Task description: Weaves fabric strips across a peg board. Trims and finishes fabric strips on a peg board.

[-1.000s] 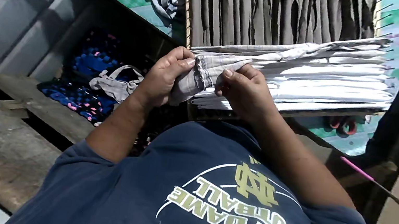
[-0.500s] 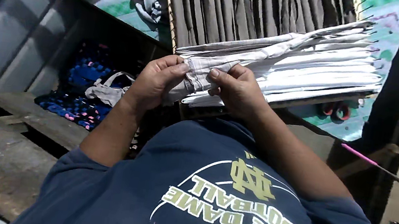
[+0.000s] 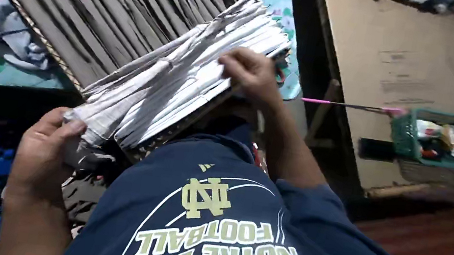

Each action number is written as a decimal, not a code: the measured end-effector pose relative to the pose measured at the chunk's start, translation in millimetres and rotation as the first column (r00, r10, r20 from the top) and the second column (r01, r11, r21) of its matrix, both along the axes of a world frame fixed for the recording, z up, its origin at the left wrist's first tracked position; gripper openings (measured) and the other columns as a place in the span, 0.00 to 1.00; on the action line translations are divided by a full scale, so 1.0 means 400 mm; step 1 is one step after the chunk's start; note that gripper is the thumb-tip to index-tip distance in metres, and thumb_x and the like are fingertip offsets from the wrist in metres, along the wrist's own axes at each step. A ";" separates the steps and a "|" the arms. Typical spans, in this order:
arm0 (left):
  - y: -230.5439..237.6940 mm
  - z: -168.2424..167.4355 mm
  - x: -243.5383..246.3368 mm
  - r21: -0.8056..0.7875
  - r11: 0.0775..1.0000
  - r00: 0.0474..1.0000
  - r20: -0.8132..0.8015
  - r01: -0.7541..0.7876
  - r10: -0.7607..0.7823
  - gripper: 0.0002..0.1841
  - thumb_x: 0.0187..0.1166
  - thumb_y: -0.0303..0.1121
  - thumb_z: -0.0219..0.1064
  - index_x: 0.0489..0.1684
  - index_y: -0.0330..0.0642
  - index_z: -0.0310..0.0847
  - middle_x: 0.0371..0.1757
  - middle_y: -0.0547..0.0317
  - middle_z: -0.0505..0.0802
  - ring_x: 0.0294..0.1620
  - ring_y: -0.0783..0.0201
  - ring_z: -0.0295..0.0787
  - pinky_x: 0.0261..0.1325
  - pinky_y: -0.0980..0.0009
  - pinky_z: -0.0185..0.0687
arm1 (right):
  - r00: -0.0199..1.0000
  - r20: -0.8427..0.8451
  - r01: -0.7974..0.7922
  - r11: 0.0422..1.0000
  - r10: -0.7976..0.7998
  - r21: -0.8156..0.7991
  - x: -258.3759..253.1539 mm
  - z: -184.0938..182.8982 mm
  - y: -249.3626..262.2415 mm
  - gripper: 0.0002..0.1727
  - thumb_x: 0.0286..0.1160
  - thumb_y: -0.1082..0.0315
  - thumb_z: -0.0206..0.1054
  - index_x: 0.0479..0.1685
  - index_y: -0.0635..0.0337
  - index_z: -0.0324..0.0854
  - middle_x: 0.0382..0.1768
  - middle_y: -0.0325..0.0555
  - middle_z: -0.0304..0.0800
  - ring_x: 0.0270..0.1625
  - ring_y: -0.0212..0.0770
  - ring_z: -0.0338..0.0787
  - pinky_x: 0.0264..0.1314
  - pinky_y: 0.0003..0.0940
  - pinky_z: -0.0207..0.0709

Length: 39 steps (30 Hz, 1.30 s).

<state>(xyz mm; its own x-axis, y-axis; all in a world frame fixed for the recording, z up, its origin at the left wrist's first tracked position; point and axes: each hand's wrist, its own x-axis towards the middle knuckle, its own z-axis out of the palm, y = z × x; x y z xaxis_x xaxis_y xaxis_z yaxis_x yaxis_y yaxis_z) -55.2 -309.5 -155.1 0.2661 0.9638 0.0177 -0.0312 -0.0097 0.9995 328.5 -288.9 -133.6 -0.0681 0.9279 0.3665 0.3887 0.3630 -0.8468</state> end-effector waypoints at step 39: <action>0.019 -0.142 0.066 -0.278 0.935 0.948 0.163 -0.222 0.273 0.06 0.94 0.36 0.48 0.58 0.50 0.68 0.47 0.65 0.88 0.48 0.70 0.89 0.53 0.68 0.87 | 0.544 0.806 0.702 0.654 -0.236 -0.282 0.220 -0.098 0.036 0.31 0.76 0.69 0.71 0.72 0.82 0.68 0.72 0.84 0.72 0.76 0.80 0.74 0.72 0.78 0.65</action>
<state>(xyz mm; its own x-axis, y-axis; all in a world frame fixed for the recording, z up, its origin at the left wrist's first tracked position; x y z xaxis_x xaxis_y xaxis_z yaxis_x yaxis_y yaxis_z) -28.7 -301.8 -211.8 0.0346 0.9776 -0.2077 -0.2552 0.2096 0.9439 416.6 -274.3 -172.7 0.4456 0.8864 -0.1259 0.8559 -0.4630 -0.2306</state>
